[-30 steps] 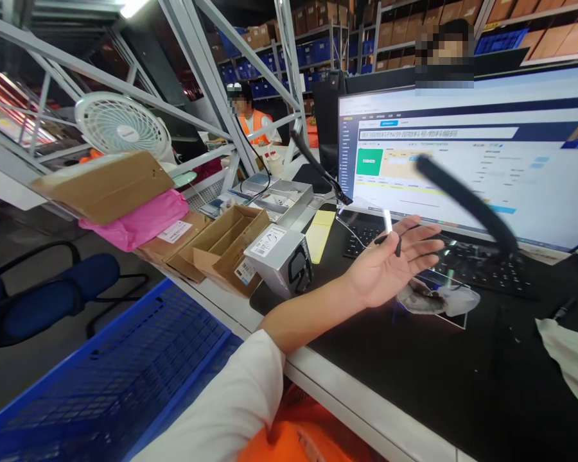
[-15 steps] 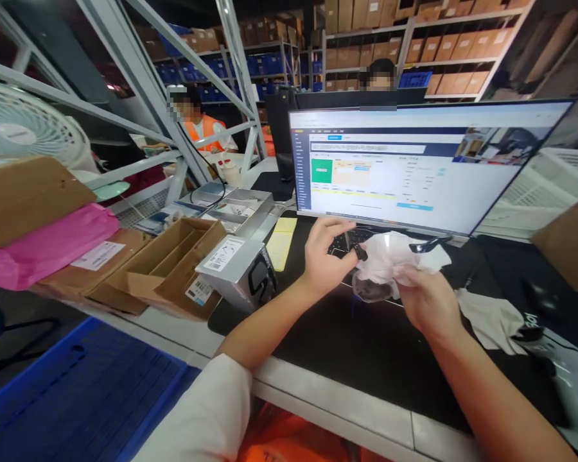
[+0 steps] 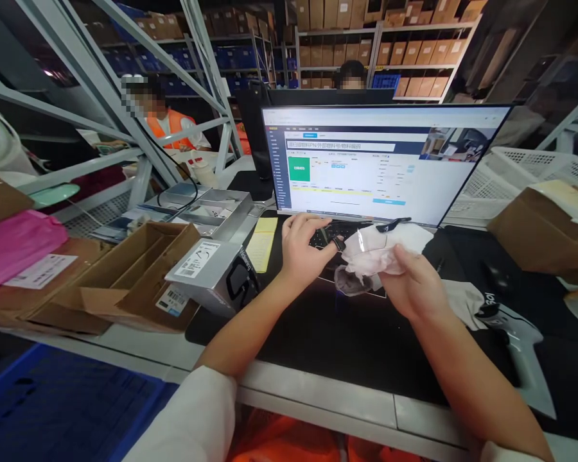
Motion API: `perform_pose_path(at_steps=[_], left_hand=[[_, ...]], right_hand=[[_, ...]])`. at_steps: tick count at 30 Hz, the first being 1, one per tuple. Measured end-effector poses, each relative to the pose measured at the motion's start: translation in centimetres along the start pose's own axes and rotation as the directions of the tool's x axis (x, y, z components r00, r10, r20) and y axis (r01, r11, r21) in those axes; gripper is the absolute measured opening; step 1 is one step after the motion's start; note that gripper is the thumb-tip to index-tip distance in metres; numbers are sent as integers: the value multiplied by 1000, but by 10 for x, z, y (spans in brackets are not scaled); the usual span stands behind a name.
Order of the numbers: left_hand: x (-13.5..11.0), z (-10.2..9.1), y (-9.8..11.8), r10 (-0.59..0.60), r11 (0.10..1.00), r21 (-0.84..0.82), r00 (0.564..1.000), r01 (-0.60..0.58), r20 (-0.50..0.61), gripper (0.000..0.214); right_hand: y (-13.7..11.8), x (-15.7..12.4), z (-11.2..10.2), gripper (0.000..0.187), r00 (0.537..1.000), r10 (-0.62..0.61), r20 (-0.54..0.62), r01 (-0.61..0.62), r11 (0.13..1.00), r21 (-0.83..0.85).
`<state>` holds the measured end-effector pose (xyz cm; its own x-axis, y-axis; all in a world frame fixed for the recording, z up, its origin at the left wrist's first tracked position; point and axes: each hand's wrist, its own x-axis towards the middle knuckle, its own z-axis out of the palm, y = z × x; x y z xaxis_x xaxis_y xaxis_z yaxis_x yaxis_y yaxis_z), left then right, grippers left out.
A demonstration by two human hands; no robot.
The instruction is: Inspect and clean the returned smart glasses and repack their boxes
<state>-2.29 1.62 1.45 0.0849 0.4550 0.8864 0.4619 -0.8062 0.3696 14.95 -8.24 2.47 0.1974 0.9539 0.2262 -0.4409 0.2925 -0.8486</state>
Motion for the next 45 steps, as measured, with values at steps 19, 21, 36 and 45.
perform_pose_path(at_steps=[19,21,36,45], left_hand=[[2,-9,10,-14,1000,-22,1000,14,8,21],[3,-9,8,-14,1000,-11,1000,14,13,21],[3,-7,5,35,999,40,997,-32,-70,21],[0,-10,11,19,983,182,1000,-15,-24,25]], right_hand=[[25,6,-22,38,557,-723,409,560,-37,-828],[21,10,-28,38,585,-697,416,513,-80,-855],[21,15,-15,33,983,-5,-184,-31,981,-189],[30,0,12,49,975,217,52,-219,975,25]])
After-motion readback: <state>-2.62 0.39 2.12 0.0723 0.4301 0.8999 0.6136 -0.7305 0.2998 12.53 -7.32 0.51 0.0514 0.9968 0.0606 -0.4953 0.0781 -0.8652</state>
